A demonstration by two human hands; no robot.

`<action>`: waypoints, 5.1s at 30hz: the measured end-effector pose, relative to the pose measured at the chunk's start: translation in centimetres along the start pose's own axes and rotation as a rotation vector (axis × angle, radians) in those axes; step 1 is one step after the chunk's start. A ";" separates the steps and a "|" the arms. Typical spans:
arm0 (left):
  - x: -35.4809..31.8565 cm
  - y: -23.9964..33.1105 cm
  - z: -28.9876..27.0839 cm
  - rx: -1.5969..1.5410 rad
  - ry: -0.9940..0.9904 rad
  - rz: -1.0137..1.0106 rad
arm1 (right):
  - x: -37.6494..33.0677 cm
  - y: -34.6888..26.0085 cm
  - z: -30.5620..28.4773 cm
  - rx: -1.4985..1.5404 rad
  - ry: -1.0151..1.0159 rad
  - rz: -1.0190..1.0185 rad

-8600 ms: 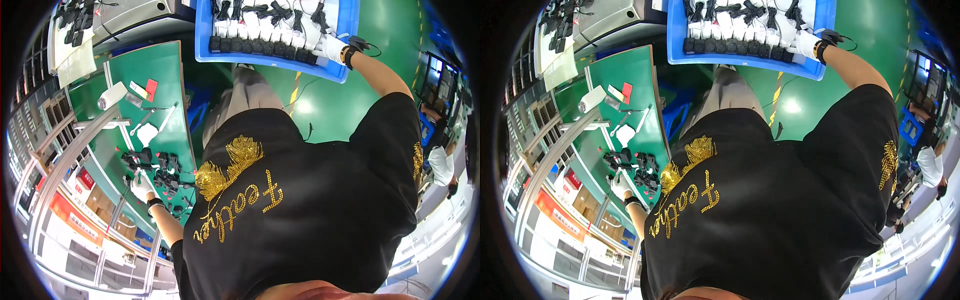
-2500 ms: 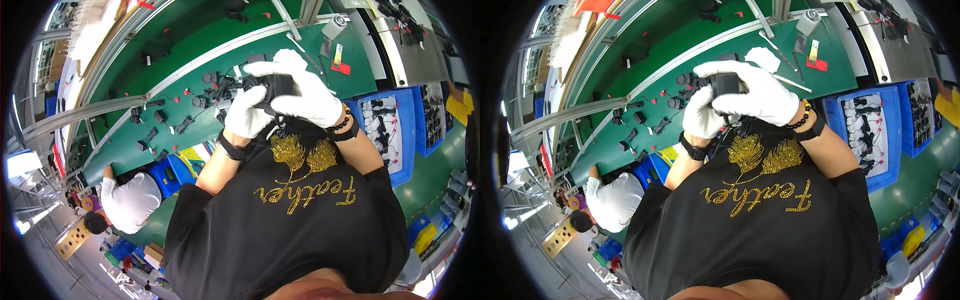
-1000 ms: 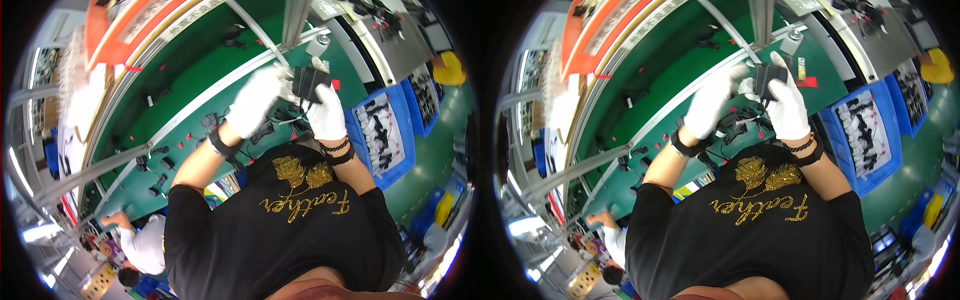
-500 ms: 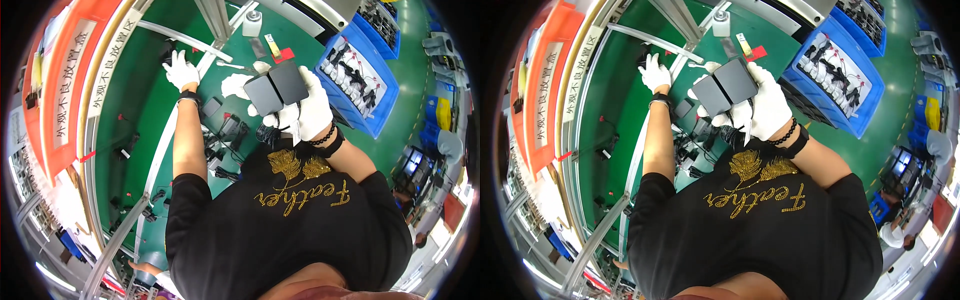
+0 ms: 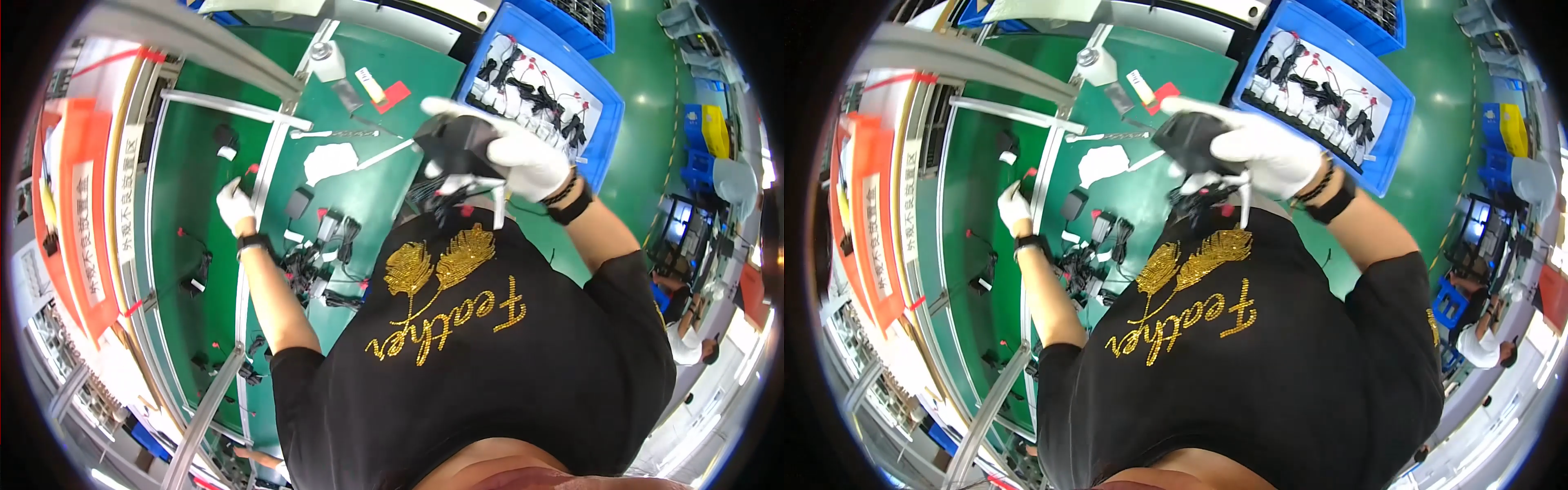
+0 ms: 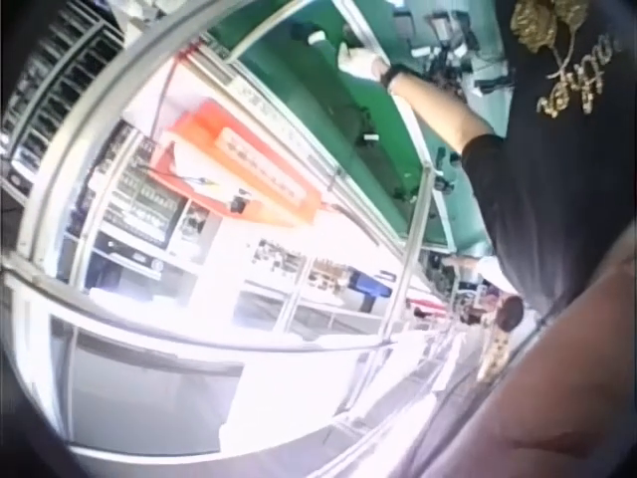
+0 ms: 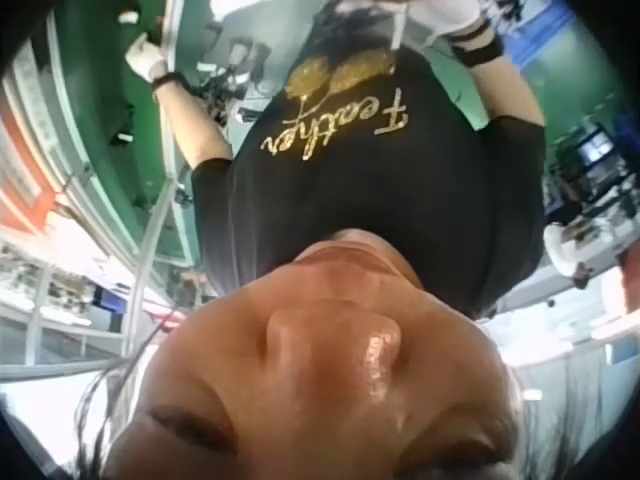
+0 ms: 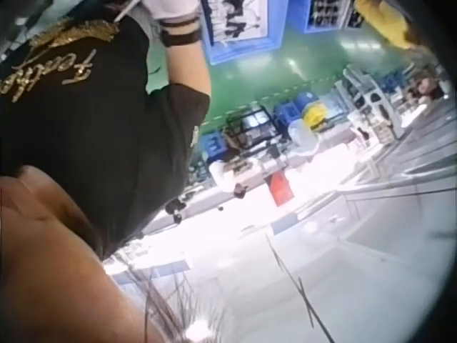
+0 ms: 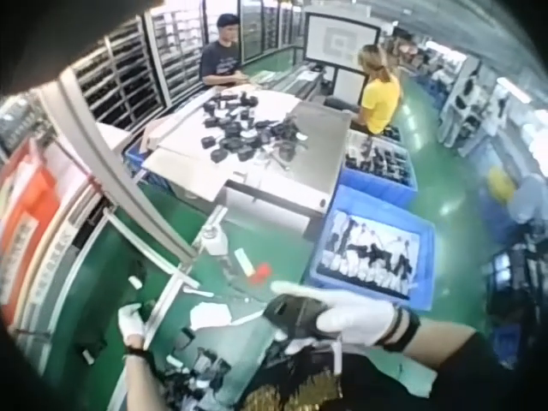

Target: The person picks up power adapters from the table, turns them over to inspect them, and wipes them with a cloth before placing them into a blue bin.

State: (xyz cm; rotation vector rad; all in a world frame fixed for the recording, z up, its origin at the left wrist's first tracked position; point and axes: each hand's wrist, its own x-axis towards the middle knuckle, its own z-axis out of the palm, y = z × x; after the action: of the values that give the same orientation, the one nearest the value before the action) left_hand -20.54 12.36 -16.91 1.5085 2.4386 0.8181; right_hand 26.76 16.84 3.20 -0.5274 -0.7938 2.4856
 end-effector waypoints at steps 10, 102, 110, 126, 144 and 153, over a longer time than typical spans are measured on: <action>-7.5 1.0 -3.8 0.173 -0.160 -0.262 | -4.1 -13.2 -14.5 -1.526 0.325 -0.065; -17.9 20.5 -10.7 -1.782 0.374 -0.529 | 11.7 7.5 10.7 -0.361 -0.109 0.163; -16.9 23.1 -10.4 -1.874 0.346 -0.727 | 10.4 7.8 8.9 -1.248 -0.126 -0.392; -17.0 25.9 -11.4 -1.108 0.260 -0.209 | 9.9 8.0 6.4 -1.223 -0.081 -0.575; -14.1 24.4 -11.3 -0.940 -0.008 -0.148 | 14.1 10.3 7.7 -1.468 0.010 -0.729; -1.9 6.7 -11.1 -0.163 0.223 0.096 | 15.0 7.3 7.9 0.363 0.026 0.161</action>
State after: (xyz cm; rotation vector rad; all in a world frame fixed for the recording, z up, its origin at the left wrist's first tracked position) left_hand -18.90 9.02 -4.38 1.5575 2.3914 1.2338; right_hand 8.38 16.33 1.50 -0.5061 -0.2857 2.6790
